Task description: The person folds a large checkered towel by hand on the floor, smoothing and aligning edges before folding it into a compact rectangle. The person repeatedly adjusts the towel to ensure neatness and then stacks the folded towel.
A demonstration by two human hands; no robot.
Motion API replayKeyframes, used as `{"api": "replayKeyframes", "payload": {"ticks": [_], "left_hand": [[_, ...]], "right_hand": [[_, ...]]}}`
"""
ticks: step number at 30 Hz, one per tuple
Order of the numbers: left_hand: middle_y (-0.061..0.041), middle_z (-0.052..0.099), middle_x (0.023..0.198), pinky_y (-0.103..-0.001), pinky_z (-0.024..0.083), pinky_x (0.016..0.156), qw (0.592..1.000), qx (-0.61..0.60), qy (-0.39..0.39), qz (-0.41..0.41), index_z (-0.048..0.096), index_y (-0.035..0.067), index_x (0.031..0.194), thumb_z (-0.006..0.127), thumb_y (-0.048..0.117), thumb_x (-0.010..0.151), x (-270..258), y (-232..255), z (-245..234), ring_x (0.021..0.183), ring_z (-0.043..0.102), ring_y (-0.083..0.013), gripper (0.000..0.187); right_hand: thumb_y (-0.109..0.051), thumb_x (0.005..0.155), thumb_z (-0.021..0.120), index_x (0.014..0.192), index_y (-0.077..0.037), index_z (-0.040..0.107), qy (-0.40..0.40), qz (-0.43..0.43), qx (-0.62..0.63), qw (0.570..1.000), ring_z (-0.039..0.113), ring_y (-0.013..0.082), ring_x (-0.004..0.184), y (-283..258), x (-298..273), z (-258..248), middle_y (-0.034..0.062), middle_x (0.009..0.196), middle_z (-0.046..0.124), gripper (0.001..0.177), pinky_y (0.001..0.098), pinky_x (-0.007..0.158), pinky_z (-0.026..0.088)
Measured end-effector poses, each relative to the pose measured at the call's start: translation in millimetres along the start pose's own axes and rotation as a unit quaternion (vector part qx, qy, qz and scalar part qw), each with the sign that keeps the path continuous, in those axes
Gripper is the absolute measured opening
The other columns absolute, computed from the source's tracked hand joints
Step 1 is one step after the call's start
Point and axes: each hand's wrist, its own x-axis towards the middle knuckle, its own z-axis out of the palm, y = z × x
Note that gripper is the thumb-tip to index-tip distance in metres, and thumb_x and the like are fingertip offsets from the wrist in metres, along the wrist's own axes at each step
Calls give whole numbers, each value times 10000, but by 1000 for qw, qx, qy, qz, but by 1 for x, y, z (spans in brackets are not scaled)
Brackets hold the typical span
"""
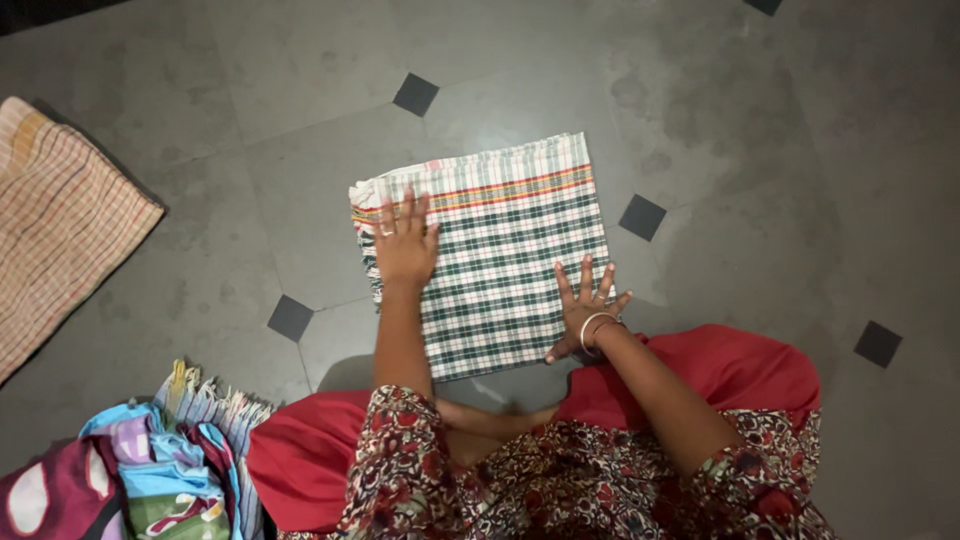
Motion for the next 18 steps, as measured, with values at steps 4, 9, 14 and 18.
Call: {"api": "replayKeyframes", "payload": {"ticks": [4, 9, 14, 18], "left_hand": [[-58, 77, 1659, -597, -3, 1190, 999, 9, 30, -28, 228, 233, 1614, 269, 484, 1027, 7, 26, 15, 1510, 10, -429, 640], [-38, 176, 1687, -663, 84, 1200, 967, 11, -73, 245, 281, 282, 1596, 365, 332, 1012, -47, 144, 34, 1556, 125, -354, 592], [8, 145, 1703, -615, 47, 1239, 963, 31, -129, 236, 159, 304, 1637, 296, 315, 1041, -22, 125, 16, 1573, 78, -306, 612], [71, 117, 1712, -571, 57, 1271, 993, -12, -64, 100, 137, 308, 1643, 239, 390, 1056, 27, 51, -13, 1584, 53, -243, 601]], "right_hand": [[-705, 551, 924, 1552, -318, -378, 6, -3, -5, 1000, -352, 585, 1434, 1, -1, 1, 269, 1592, -445, 1688, 823, 1117, 59], [-704, 566, 920, 1556, -281, -365, -2, -2, -13, 1000, -352, 601, 1433, -3, 2, 0, 282, 1598, -438, 1677, 831, 1103, 69], [-737, 559, 905, 1567, -254, -346, 1, 6, -35, 999, -324, 599, 1448, -3, 4, 2, 274, 1611, -407, 1677, 832, 1108, 82], [-716, 542, 919, 1572, -268, -354, 5, 10, -24, 1000, -313, 590, 1455, -8, 1, -3, 264, 1621, -395, 1697, 831, 1109, 90]]}}
